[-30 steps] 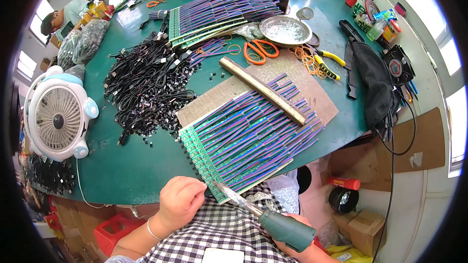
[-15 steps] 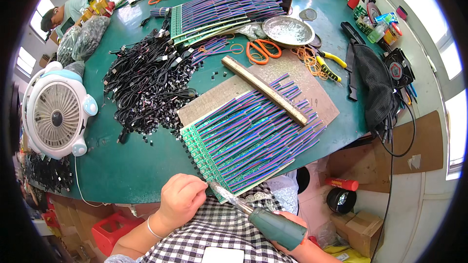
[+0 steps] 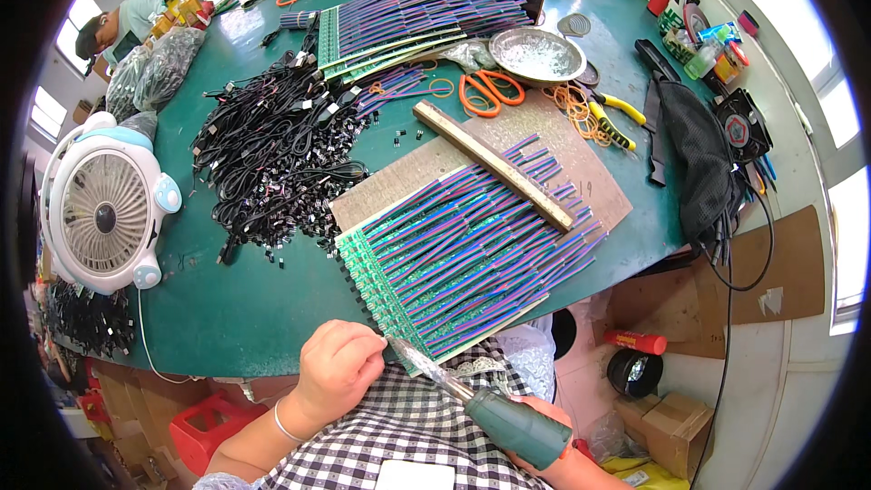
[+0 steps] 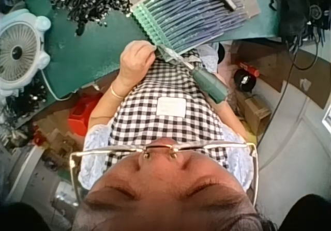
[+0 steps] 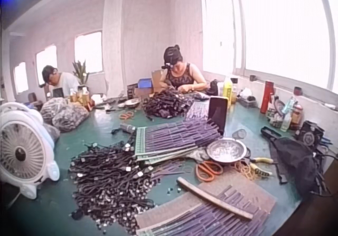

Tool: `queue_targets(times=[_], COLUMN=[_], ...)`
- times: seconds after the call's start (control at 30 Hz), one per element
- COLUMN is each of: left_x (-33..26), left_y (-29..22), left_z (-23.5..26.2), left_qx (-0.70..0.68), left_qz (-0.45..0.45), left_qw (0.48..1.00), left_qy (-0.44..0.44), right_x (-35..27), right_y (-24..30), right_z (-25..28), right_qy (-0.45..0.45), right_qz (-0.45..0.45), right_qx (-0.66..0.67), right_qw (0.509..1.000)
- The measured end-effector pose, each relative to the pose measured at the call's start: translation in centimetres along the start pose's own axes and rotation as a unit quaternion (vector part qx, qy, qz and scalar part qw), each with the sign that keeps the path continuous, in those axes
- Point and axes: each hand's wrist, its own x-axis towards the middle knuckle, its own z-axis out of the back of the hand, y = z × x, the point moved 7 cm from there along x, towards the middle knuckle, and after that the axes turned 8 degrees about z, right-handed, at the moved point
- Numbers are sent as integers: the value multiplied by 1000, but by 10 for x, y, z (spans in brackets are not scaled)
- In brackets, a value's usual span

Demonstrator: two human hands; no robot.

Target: The person secures wires and connectors onto multiple circuit boards using a hot glue gun.

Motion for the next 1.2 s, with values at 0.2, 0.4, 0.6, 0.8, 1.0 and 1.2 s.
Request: queue_targets(times=[0.2,0.4,0.6,0.8,1.0,1.2], left_x=[1,2,1,-5,9,21], left_y=[0,0,-2,6,72,92], left_z=[1,2,4,21,81,74], left_qx=[-4,-3,-13,2,167,121], left_qz=[-3,-3,1,34,170,203], left_qw=[1000,1000,1000,999,961,964], left_qy=[-1,-22,-15,-35,-140,-124], right_x=[-9,-19,-13,-22,-40,-24], right_y=[-3,-16,-21,-27,-39,-28], right_z=[2,1,9,11,2,11], right_qy=[-127,-69,-60,-98,-122,-89], right_qz=[-97,-111,-123,-184,-241,-217], right_qx=[81,43,56,206,264,198], right_qw=[984,990,989,956,926,952])
